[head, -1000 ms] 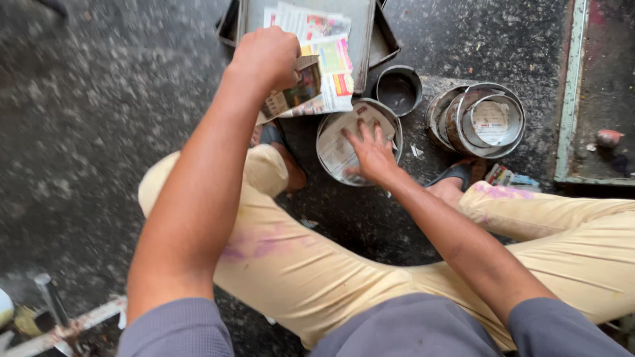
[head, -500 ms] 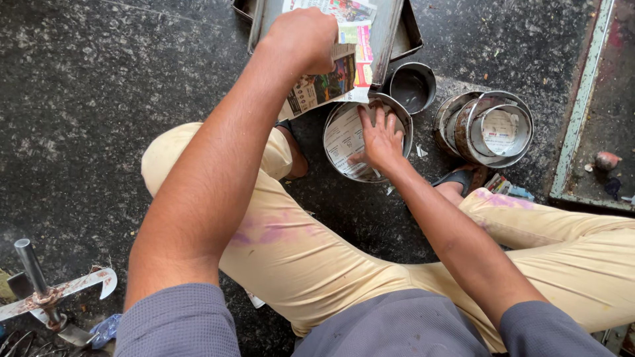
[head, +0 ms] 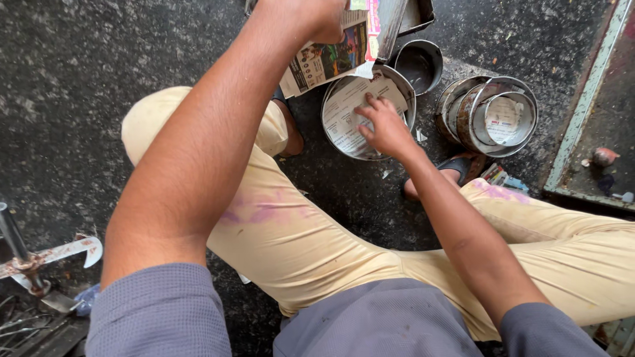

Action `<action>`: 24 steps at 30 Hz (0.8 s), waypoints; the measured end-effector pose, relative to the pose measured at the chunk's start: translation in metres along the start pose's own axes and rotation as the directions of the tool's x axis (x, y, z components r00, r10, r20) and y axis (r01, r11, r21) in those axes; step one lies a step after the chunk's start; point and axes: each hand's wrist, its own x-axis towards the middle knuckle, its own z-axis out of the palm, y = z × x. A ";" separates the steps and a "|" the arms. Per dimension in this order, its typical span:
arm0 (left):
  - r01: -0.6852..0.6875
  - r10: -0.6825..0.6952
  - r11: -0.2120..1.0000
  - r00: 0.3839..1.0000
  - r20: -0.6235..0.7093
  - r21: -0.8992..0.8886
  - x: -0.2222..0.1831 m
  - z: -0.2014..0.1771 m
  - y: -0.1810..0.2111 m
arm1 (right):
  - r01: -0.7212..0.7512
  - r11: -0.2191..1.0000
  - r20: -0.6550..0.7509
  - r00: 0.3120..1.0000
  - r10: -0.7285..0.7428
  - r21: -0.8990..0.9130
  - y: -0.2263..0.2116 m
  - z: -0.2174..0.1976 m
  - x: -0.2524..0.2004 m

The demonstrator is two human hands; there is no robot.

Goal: The person wipes a metal surface with a cloth and then places pieces of newspaper into several round metal cake tins to line them.

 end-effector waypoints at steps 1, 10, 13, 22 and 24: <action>0.005 -0.005 1.000 1.000 -0.003 -0.004 0.000 -0.001 0.000 | 0.048 0.998 -0.027 0.999 -0.047 0.029 0.002 -0.005 0.001; 0.149 -0.146 0.987 0.988 0.043 -0.060 0.006 0.005 0.008 | 0.333 0.875 -0.268 0.860 -0.435 -0.351 -0.024 -0.041 0.028; 0.110 -0.112 0.989 0.993 -0.024 -0.097 0.013 0.007 0.004 | 0.328 0.856 -0.176 0.889 -0.423 -0.399 -0.030 -0.042 0.040; 0.133 -0.135 0.982 0.991 -0.004 -0.135 0.029 0.023 0.005 | 0.336 0.799 -0.151 0.874 -0.462 -0.499 -0.020 -0.031 0.066; 0.133 -0.134 0.981 0.991 0.000 -0.141 0.033 0.025 0.005 | 0.320 0.819 -0.154 0.887 -0.436 -0.476 -0.016 -0.029 0.068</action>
